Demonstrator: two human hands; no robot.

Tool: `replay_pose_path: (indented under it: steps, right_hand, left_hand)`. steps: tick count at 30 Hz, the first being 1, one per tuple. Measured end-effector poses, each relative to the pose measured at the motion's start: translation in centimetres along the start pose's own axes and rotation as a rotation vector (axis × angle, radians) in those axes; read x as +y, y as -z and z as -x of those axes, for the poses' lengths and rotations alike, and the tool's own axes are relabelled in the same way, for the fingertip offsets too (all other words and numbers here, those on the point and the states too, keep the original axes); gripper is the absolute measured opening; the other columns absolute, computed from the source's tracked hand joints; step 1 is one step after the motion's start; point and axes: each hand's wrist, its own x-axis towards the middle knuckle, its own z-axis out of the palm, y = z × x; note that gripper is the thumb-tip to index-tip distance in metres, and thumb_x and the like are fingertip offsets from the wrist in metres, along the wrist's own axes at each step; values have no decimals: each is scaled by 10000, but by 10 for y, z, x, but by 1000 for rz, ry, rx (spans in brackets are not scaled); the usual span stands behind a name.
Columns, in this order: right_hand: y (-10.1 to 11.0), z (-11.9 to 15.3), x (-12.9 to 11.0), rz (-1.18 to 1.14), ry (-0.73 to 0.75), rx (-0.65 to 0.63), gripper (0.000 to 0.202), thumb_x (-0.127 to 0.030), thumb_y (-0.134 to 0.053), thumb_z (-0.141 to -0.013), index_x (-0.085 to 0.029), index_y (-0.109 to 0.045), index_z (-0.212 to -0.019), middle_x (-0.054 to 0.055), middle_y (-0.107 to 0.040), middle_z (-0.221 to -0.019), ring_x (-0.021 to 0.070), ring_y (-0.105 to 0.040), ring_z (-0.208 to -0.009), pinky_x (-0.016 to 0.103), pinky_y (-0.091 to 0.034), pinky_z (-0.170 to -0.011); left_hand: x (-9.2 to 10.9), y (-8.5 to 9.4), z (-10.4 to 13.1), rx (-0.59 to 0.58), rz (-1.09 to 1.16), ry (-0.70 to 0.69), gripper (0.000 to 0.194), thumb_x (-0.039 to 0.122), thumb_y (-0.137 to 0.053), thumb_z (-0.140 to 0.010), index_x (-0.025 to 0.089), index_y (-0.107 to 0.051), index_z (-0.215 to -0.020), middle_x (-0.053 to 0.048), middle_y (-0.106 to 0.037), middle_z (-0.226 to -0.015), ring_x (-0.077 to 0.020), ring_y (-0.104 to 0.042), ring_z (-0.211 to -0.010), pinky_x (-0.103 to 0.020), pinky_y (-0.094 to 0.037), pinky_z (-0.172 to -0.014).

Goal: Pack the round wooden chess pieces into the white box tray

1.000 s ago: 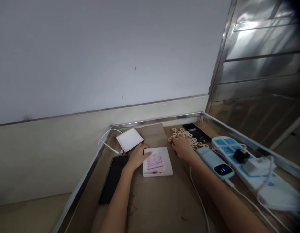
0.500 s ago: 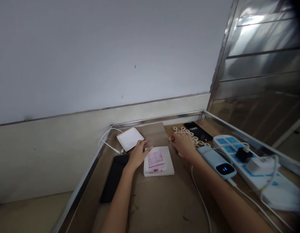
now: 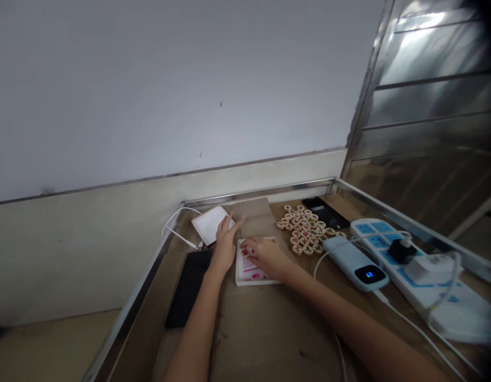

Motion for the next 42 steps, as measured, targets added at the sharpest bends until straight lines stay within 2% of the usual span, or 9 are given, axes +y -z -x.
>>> replay_pose_path:
  steps: [2, 4, 9, 11, 15, 21, 25, 29, 42]
  right_hand:
    - [-7, -2, -4, -35, 26, 7, 257, -109, -491, -826, -157, -534, -1075, 89, -594, -1090, 179, -544, -1003, 273, -399, -827]
    - [-12, -4, -6, -67, 30, 18, 241, -86, -476, -822, -147, -527, -1049, 98, -591, -1056, 177, -539, -980, 283, -403, -820]
    - [-13, -6, -2, -109, -16, 19, 179, -109, -496, -821, -161, -520, -991, 75, -598, -994, 163, -550, -897, 272, -400, -777]
    - [-11, -6, 0, -120, -34, 8, 196, -108, -512, -812, -158, -520, -1001, 75, -601, -1001, 159, -552, -902, 263, -395, -780]
    - [-7, -5, 1, -130, -51, -7, 204, -94, -508, -808, -156, -537, -1000, 68, -611, -985, 144, -556, -882, 242, -388, -771]
    - [-7, -5, 3, -122, -44, -1, 170, -135, -539, -811, -151, -564, -978, 60, -615, -971, 140, -552, -864, 235, -389, -767]
    - [-7, -5, 4, -104, -20, -11, 178, -129, -524, -812, -158, -576, -980, 57, -615, -986, 145, -553, -888, 240, -387, -785]
    - [-8, -5, 7, -113, 10, -8, 184, -132, -525, -814, -164, -575, -988, 54, -609, -987, 141, -550, -889, 245, -386, -798]
    - [-19, -19, 1, -267, -50, 89, 156, -26, -486, -791, -144, -548, -871, 56, -532, -977, 98, -533, -793, 214, -425, -751]
  left_hand:
    - [-1, 1, -1, -10, -28, 0, 369, -56, -382, -553, 173, -646, -673, -35, -446, -1362, -239, -288, -1306, -466, -247, -1087]
    - [0, 3, -2, -26, -47, 10, 249, -24, -409, -577, 165, -494, -439, -48, -525, -1293, -245, -322, -1281, -472, -251, -1076]
    - [8, 7, -4, 75, 17, 86, 255, 26, -388, -571, 186, -388, -373, -51, -621, -1172, -229, -348, -1266, -496, -148, -1100]
    - [7, 8, -5, 115, 167, 143, 252, 51, -381, -560, 199, -387, -356, -55, -699, -908, -225, -440, -1189, -481, -192, -1083]
    - [2, 11, -10, 151, 682, 312, 280, 99, -403, -551, 222, -329, -311, 4, -360, -317, -221, -621, -858, -387, -396, -913]
    - [7, 21, -7, 233, 1280, 379, 361, 73, -474, -626, 206, -261, -365, 25, -180, -321, -185, -625, -886, -282, -430, -850]
    - [10, 29, -1, 341, 1568, 345, 397, 39, -438, -688, 195, -160, -452, 63, -138, -338, -81, -480, -442, -334, -427, -972]
    - [14, 33, 3, 425, 1513, 401, 403, 27, -416, -689, 189, -95, -508, 86, -157, -350, -26, -186, -293, -309, -359, -1072]
    - [17, 33, 2, 383, 1517, 405, 419, 32, -412, -692, 196, -73, -510, 91, -162, -361, -15, -201, -287, -302, -349, -1093]
